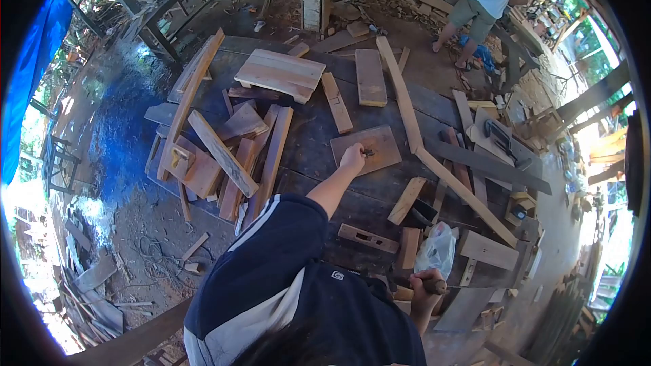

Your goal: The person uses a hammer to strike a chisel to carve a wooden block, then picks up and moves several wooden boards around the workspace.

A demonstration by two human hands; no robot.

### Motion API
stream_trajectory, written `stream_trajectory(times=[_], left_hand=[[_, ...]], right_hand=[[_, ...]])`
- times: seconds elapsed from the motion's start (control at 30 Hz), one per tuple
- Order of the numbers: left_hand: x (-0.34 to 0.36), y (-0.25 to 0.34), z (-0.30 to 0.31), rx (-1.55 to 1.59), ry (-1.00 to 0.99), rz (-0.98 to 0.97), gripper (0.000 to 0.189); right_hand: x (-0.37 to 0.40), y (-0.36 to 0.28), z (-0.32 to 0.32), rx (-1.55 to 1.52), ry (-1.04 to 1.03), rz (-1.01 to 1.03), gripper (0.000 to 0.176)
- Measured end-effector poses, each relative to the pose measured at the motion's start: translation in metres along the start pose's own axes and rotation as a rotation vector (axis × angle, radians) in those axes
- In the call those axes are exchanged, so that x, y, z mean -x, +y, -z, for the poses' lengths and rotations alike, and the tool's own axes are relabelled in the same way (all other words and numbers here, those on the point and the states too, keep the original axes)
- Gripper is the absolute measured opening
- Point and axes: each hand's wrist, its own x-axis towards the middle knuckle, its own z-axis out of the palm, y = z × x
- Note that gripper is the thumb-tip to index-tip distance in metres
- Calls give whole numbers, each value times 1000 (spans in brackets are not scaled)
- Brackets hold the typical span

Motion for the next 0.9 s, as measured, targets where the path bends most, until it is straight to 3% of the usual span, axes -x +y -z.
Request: stream_trajectory(times=[0.1,0.17,0.23,0.37,0.43,0.5,0.63,0.67,0.8,0.83,0.87,0.9], left_hand=[[54,2,23,132,134,-35,18],[105,-15,37,61,121,-107,22],[167,-34,50,120,-6,-129,25],[259,-44,97,-19,-340,-117,37],[281,-46,105,-53,-444,-80,43],[296,-48,110,-214,-497,-166,59],[289,31,136,-128,-610,-379,77],[285,48,137,-49,-676,-437,82],[282,77,115,257,-652,-572,70],[280,78,114,294,-851,-404,58],[278,78,114,324,-1046,-227,47],[280,82,115,314,-1057,-234,47]], right_hand=[[2,2,-3,8,-6,-39,10],[1,8,-7,46,-15,-36,10],[-3,23,-14,144,-49,107,11],[-5,46,-40,151,-60,34,8],[2,48,-45,124,-68,-21,8],[7,43,-50,116,-50,83,9],[19,23,-69,24,-116,-4,10],[22,28,-74,76,-228,87,11],[31,5,-97,185,-540,286,12],[32,-14,-101,243,-636,380,15],[33,-33,-99,234,-660,245,19],[31,-59,-96,196,-661,209,23]])
